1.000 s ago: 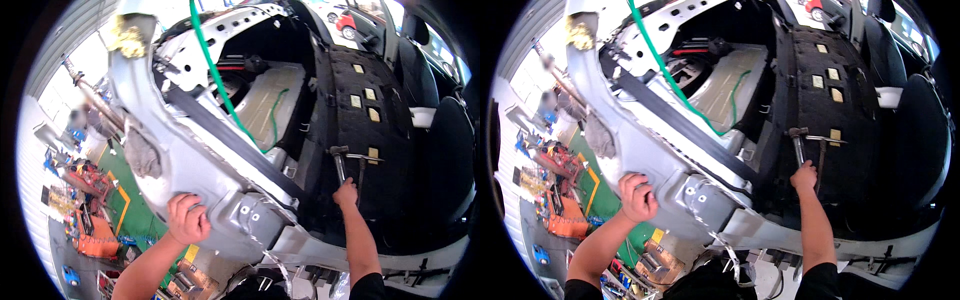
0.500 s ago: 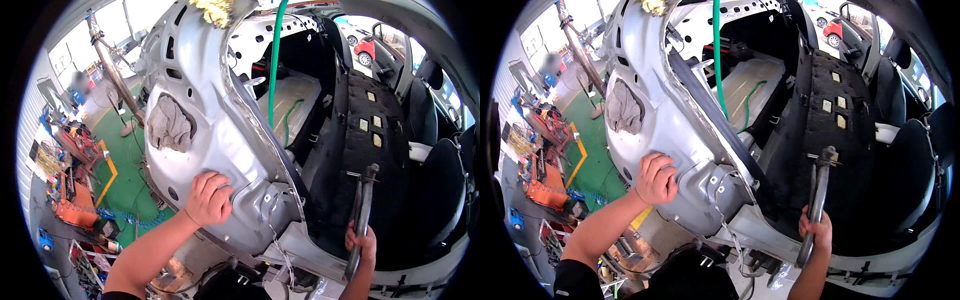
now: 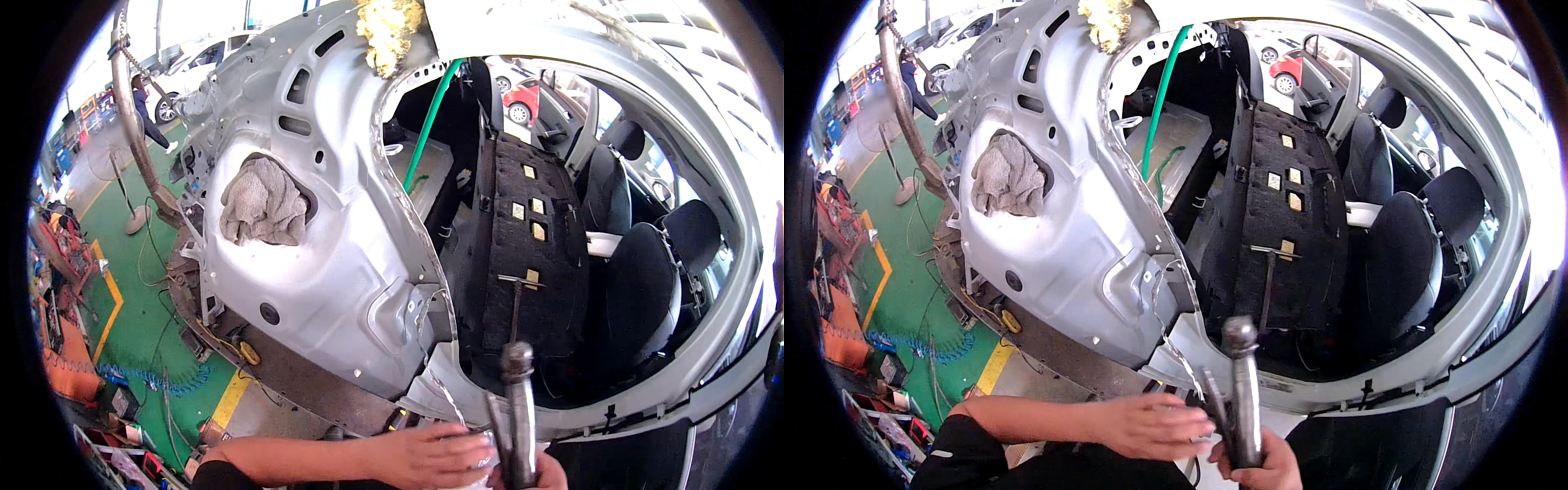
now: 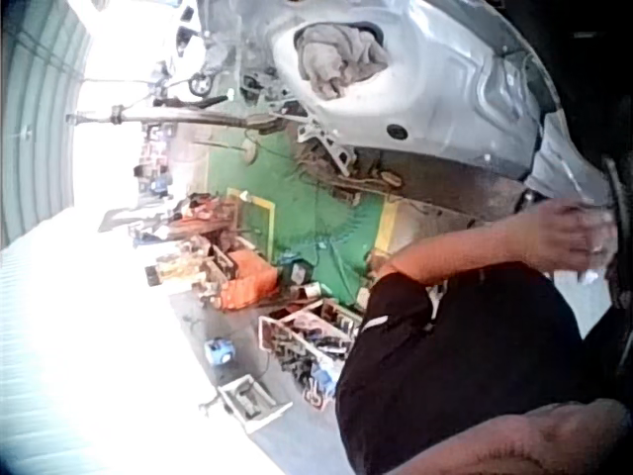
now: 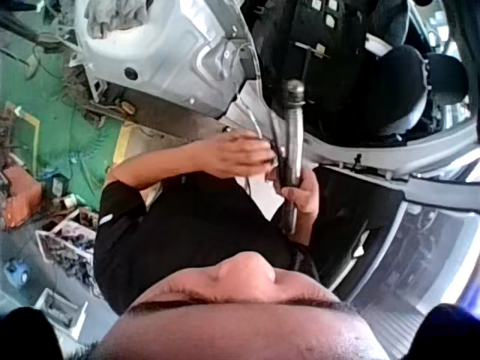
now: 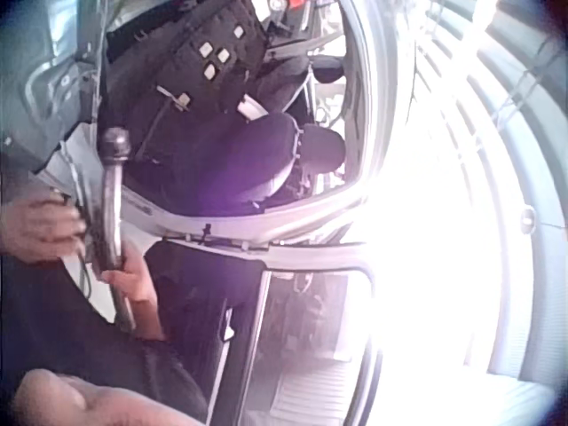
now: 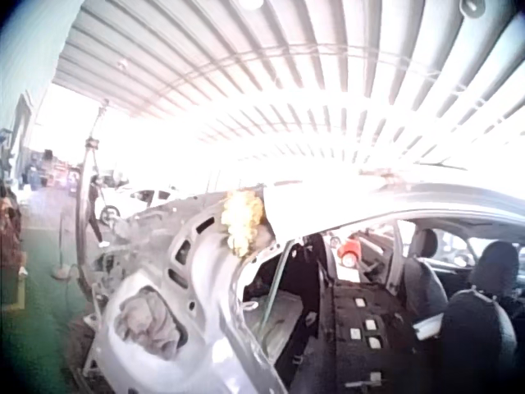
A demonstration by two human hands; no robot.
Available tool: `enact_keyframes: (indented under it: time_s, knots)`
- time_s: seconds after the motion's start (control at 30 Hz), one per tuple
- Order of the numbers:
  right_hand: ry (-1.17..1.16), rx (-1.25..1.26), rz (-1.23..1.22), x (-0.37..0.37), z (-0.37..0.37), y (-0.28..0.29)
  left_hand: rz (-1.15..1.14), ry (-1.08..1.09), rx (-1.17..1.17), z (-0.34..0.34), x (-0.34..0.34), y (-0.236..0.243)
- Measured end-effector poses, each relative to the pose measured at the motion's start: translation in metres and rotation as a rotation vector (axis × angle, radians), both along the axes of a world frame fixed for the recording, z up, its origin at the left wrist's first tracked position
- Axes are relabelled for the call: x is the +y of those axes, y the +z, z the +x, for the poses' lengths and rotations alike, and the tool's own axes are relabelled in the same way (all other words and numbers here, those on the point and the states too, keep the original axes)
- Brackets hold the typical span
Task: The person uses a hammer and a metal dolly to repeatedly strike and flatten a dented area on the car's rear quarter panel. The person shifts the dolly to different spots along the panel edge and continues hammering to smooth the metal surface.
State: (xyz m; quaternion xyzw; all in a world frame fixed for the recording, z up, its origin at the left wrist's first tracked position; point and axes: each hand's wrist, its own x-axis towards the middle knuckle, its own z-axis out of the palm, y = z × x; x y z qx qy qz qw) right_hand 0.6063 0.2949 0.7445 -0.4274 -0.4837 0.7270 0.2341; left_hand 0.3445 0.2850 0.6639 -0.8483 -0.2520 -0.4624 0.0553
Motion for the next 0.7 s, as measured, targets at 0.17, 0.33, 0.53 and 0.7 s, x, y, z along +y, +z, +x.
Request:
enact_keyframes:
  time_s: [0.17, 0.33, 0.53, 0.7]
  knots:
    - [0.053, 0.020, -0.195, -0.039, -0.019, -0.007, 0.033, -0.162, 0.042, 0.014, -0.010, -0.017]
    - [-0.025, -0.074, -0.173, -0.065, -0.018, -0.013, 0.080, -0.291, 0.128, -0.005, -0.011, -0.020]
    - [-0.223, -0.055, 0.119, -0.097, 0.006, -0.005, -0.046, -0.177, 0.134, -0.079, 0.024, -0.010]
    - [-0.489, -0.015, 0.471, -0.120, 0.008, -0.015, -0.715, -0.271, -0.577, -0.109, 0.085, 0.042]
